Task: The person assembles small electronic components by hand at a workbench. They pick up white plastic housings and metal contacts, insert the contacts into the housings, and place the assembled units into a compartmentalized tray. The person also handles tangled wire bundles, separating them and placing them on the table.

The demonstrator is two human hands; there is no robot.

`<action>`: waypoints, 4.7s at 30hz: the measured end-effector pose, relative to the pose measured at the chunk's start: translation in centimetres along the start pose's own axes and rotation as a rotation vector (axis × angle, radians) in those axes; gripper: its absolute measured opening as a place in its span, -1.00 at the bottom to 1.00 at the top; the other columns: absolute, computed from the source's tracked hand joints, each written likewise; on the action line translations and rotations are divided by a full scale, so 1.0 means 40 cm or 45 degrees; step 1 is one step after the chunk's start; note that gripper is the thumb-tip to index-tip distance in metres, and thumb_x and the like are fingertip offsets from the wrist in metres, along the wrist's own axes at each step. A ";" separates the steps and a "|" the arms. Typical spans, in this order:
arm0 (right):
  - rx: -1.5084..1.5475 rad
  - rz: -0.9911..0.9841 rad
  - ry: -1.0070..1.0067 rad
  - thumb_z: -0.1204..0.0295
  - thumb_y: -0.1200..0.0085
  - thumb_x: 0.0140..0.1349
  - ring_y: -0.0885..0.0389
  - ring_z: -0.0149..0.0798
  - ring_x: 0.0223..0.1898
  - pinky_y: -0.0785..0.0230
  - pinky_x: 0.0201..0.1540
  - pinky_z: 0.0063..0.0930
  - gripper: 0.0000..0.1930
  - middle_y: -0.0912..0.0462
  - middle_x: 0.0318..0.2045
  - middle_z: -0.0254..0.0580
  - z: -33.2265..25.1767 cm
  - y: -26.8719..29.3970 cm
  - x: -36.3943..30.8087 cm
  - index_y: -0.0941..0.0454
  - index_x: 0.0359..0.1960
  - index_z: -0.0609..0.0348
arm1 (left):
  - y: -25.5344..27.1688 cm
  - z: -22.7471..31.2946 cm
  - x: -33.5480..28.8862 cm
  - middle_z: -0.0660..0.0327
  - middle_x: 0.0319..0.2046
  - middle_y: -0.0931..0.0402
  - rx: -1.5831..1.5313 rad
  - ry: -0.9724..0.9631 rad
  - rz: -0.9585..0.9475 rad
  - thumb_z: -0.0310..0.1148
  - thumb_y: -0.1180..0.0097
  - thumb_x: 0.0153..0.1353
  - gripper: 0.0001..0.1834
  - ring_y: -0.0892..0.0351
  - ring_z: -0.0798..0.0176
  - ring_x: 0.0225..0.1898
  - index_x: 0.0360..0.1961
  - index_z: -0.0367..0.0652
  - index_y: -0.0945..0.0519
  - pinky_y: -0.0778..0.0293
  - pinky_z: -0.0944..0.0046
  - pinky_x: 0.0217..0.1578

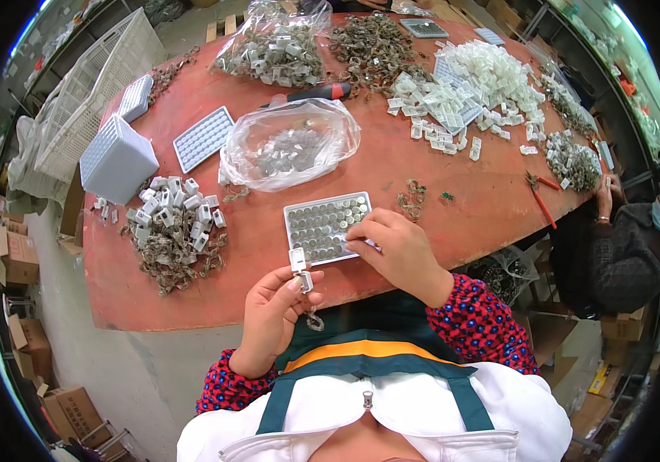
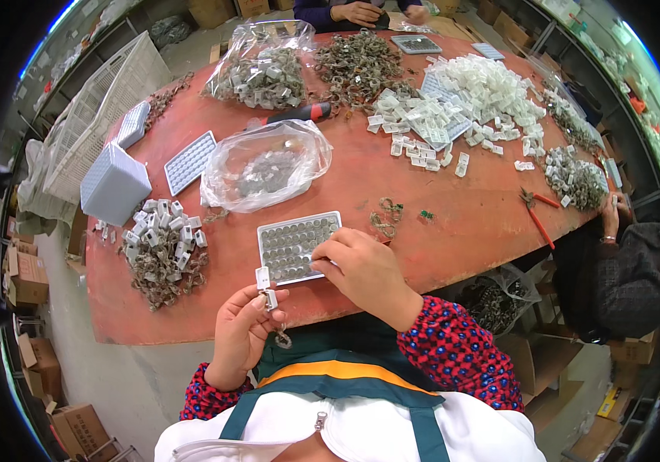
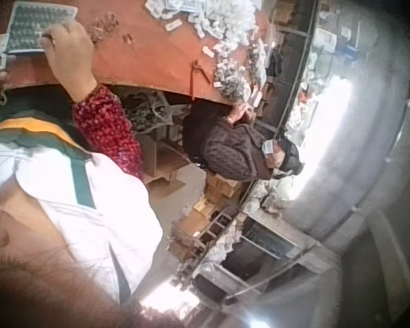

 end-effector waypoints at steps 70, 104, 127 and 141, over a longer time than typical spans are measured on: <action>0.227 -0.026 0.129 0.59 -0.28 0.15 -0.67 -0.18 -0.39 -0.56 -0.35 -0.39 -0.87 -0.62 -0.34 -0.12 -0.135 -0.061 -0.045 -0.64 -0.26 0.27 | -0.045 -0.040 -0.003 -0.02 -0.07 -0.64 0.379 -0.274 0.176 -0.60 -0.12 0.35 -0.68 -0.68 0.26 -0.08 0.10 -0.48 -0.48 -0.67 0.28 -0.04; 0.096 -0.032 0.141 0.56 -0.25 0.12 -0.66 -0.10 -0.35 -0.57 -0.32 -0.31 -0.86 -0.63 -0.36 -0.16 -0.128 -0.053 -0.038 -0.63 -0.27 0.19 | -0.048 -0.043 0.008 0.01 -0.09 -0.65 0.355 -0.338 0.178 -0.61 -0.14 0.34 -0.69 -0.69 0.30 -0.11 0.08 -0.47 -0.50 -0.65 0.32 -0.05; 0.183 0.185 0.462 0.54 -0.32 0.08 -0.76 -0.18 -0.22 -0.65 -0.21 -0.38 -0.76 -0.74 -0.21 -0.19 -0.107 0.003 -0.016 -0.69 -0.17 0.18 | -0.102 -0.005 0.014 -0.06 0.04 -0.59 0.246 -0.246 -0.047 -0.55 -0.09 0.40 -0.59 -0.68 0.19 -0.02 0.23 -0.47 -0.42 -0.66 0.23 0.01; 0.234 0.137 0.550 0.47 -0.37 0.07 -0.73 -0.21 -0.19 -0.57 -0.19 -0.37 -0.71 -0.73 -0.17 -0.28 -0.137 0.022 -0.032 -0.71 -0.13 0.10 | -0.065 -0.010 -0.006 -0.04 0.03 -0.60 0.245 -0.503 -0.249 -0.68 -0.10 0.35 -0.62 -0.64 0.20 0.03 0.18 -0.47 -0.45 -0.65 0.26 0.02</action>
Point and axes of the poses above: each hand's wrist, its own x-axis towards the middle knuckle, its own y-axis out of the back of the hand, z = x × y, the point moved 2 cm from there along x, towards the middle knuckle
